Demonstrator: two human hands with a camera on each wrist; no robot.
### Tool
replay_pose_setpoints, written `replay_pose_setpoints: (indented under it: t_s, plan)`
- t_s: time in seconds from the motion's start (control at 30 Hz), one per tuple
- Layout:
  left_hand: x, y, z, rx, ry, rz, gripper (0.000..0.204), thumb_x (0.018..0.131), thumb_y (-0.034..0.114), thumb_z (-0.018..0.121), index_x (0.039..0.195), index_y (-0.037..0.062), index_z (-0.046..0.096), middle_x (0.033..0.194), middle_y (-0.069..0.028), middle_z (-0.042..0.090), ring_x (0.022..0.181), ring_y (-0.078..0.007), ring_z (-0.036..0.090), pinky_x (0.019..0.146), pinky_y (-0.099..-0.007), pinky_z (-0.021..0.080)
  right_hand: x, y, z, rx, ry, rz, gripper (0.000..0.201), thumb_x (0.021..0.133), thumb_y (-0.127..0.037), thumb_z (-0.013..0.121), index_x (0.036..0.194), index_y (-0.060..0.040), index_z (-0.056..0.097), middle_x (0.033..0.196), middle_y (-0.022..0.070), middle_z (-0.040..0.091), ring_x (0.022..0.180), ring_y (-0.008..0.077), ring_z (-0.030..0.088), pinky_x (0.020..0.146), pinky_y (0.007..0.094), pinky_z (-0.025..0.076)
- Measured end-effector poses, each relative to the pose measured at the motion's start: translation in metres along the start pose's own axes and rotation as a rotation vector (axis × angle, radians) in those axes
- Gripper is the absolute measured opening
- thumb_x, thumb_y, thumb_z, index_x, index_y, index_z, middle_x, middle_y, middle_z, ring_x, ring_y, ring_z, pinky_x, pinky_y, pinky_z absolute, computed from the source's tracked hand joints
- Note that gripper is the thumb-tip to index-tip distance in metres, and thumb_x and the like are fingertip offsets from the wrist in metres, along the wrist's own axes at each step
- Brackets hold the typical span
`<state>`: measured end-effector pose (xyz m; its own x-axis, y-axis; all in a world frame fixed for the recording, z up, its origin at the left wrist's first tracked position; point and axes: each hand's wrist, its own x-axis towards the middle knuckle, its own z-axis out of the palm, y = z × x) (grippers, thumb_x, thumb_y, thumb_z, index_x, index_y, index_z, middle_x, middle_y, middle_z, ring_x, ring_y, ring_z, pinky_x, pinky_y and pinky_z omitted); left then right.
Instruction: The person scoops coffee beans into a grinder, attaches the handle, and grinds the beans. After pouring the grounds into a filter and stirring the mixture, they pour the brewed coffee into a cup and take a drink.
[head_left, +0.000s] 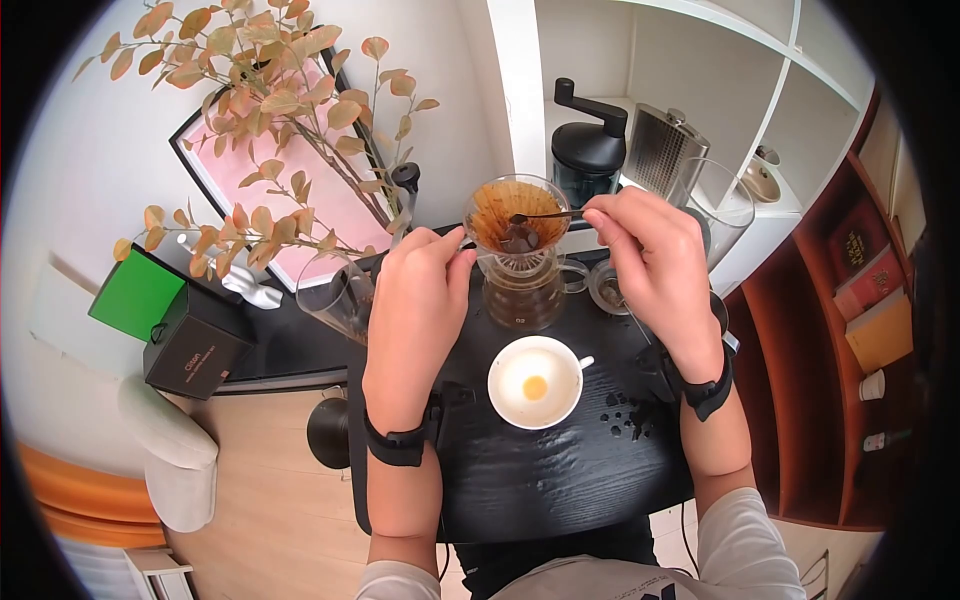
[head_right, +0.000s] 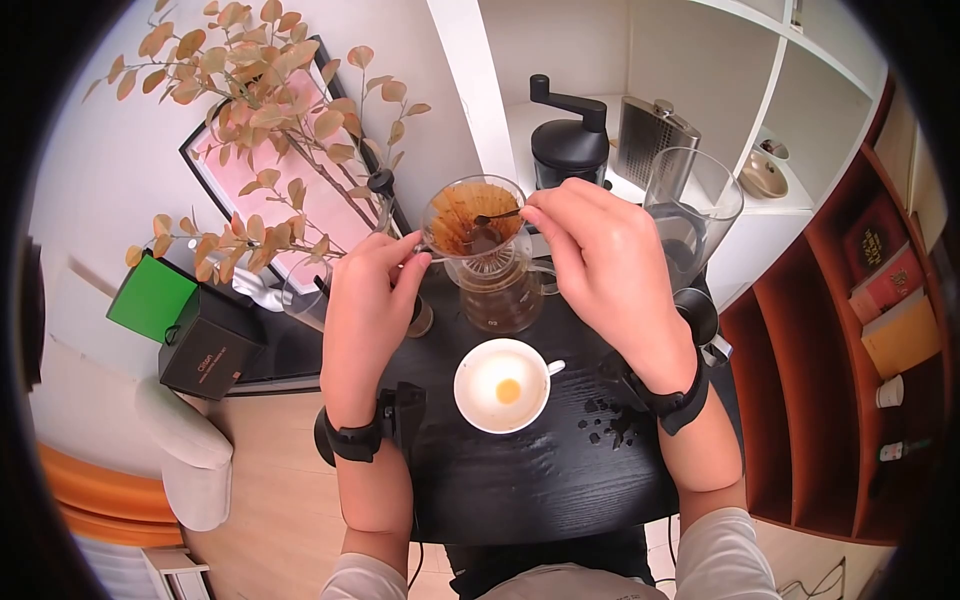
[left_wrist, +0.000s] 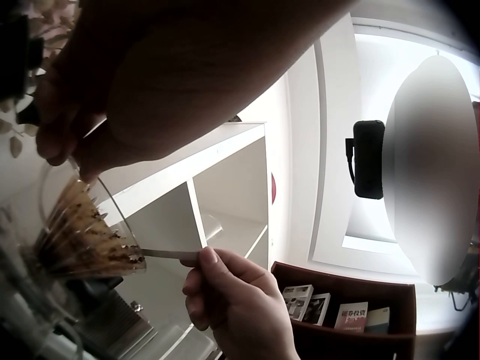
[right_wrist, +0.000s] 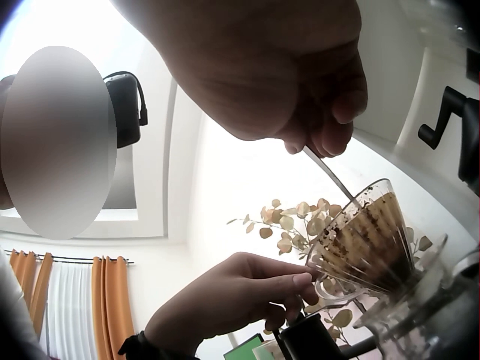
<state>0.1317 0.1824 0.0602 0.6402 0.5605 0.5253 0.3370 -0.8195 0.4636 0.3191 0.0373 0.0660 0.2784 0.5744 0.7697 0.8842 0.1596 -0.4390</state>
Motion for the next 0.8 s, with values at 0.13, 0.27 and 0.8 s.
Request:
replay_pose_setpoints:
  t_s: [0.13,0.27,0.8]
  plan:
    - [-0.0004,-0.0008,0.0005,-0.012,0.002,0.004,0.021,0.093,0.002,0.073,0.110,-0.0092,0.075,0.091,-0.0233,0.069,0.082,-0.0435,0.068,0.075,-0.0480,0.054,-0.0022,-0.0034,0.0015,-0.035,-0.029,-0.054,0.005,0.094,-0.001,0.073,0.097,0.0022,0.072,0.080,0.0152,0.065,0.067,0.0346,0.064,0.060,0.0403,0.050]
    - [0.0001,0.0008,-0.0008,0.007,-0.005,0.004,0.021,0.093,0.002,0.072,0.110,-0.0096,0.075,0.091,-0.0235,0.068,0.082,-0.0435,0.067,0.075,-0.0481,0.054,-0.0002,-0.0046,-0.0034,-0.049,-0.019,-0.062,0.005,0.093,-0.001,0.073,0.097,0.0019,0.072,0.080,0.0150,0.065,0.067,0.0355,0.064,0.060,0.0406,0.050]
    - [-0.0001,-0.0015,0.0002,0.008,-0.009,0.002,0.021,0.093,0.001,0.071,0.111,-0.0086,0.075,0.091,-0.0234,0.068,0.084,-0.0432,0.068,0.076,-0.0481,0.054,-0.0052,-0.0042,0.0037,-0.047,-0.025,-0.093,0.005,0.092,-0.001,0.073,0.096,0.0007,0.072,0.078,0.0152,0.062,0.065,0.0366,0.063,0.058,0.0426,0.050]
